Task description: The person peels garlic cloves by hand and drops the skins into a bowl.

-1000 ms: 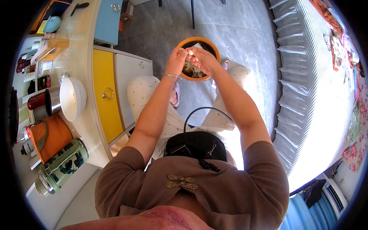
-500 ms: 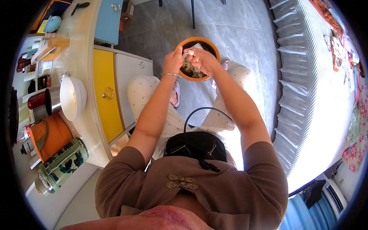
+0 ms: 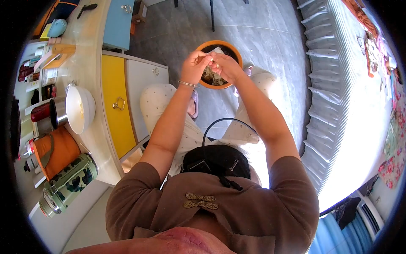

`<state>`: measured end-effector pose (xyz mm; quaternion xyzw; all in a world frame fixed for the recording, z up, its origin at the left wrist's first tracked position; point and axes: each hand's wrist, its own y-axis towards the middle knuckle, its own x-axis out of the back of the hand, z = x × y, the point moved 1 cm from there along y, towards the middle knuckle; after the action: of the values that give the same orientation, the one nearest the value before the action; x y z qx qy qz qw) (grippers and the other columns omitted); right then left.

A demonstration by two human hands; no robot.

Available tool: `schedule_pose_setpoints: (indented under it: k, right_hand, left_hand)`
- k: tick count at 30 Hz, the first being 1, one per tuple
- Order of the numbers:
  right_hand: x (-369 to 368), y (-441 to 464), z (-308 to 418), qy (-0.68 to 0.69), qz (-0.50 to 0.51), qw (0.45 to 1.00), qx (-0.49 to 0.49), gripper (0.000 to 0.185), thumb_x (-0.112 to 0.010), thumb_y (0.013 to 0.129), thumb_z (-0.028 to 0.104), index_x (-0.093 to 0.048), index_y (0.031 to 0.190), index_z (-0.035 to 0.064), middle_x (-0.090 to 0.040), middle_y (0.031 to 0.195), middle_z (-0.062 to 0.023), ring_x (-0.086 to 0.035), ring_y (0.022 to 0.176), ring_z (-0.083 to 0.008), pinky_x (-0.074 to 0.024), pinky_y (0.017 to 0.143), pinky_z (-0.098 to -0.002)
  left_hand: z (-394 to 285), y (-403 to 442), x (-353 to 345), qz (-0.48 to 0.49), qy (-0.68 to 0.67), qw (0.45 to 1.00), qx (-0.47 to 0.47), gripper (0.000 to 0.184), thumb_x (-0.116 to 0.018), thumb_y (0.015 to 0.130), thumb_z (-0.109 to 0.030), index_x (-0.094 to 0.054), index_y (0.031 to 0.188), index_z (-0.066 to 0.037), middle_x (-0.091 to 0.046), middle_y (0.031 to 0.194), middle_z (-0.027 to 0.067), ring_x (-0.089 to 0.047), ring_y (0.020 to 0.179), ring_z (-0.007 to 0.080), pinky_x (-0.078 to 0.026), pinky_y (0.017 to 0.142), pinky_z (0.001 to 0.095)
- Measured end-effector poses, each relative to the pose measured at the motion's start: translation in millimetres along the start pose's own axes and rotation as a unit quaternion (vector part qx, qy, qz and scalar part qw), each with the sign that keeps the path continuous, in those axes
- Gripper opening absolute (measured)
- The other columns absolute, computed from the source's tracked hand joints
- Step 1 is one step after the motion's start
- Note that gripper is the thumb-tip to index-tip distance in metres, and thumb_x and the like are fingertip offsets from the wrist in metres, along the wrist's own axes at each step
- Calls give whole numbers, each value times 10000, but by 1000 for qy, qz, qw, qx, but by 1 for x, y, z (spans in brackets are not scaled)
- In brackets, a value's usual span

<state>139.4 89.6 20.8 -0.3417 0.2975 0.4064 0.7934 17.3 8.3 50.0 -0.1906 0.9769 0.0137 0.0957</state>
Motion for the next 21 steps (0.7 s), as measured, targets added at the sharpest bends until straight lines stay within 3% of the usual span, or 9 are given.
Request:
schedule_pose_setpoints:
  k: [6, 9, 11, 15, 18, 21]
  right_hand:
    - [-7, -1, -2, -1, -16, 999, -44, 235, -565, 936, 263, -583, 1017, 42, -550, 842, 0, -465, 702, -63, -403, 614, -182]
    - [-9, -2, -3, -35, -32, 998, -33, 268, -560, 939, 261, -574, 1062, 24, -546, 867, -11, -460, 710, -64, -401, 608, -183]
    - [-10, -3, -2, -18, 11, 999, -36, 285, -548, 944, 231, -560, 1125, 10, -545, 888, -15, -460, 723, -67, -407, 617, -183]
    - [-14, -6, 5, -10, 11, 1000, -28, 290, -524, 953, 207, -552, 1160, 6, -550, 883, -16, -469, 732, -74, -412, 629, -186]
    - [-14, -5, 9, -19, 17, 999, -24, 294, -494, 965, 225, -558, 1157, 12, -557, 874, -24, -490, 748, -81, -416, 637, -189]
    - [-13, -4, 10, -24, 4, 999, -24, 294, -474, 967, 226, -563, 1146, 11, -566, 857, -34, -514, 754, -89, -422, 644, -198]
  left_hand:
    - [2, -3, -3, -67, 19, 997, 45, 87, -612, 886, -88, -588, 856, -10, -623, 750, 25, -579, 681, 66, -483, 635, 216]
    - [5, -1, -4, -110, 26, 993, 23, 125, -607, 895, -126, -590, 842, -14, -593, 704, 9, -535, 609, 53, -446, 555, 201]
    - [3, 1, 1, -141, -5, 985, 96, 232, -588, 913, -212, -562, 767, -33, -533, 649, -13, -456, 514, 42, -356, 448, 200]
    - [12, 5, 14, -181, -88, 971, 129, 339, -560, 926, -290, -512, 682, -59, -469, 599, -24, -393, 455, 46, -265, 389, 218]
    - [9, 5, 13, -173, -58, 974, 136, 389, -537, 934, -319, -466, 635, -81, -435, 565, -27, -389, 438, 63, -258, 377, 238]
    - [15, 4, 13, -177, 26, 962, 207, 401, -539, 932, -318, -467, 616, -82, -424, 548, -24, -397, 443, 72, -273, 384, 241]
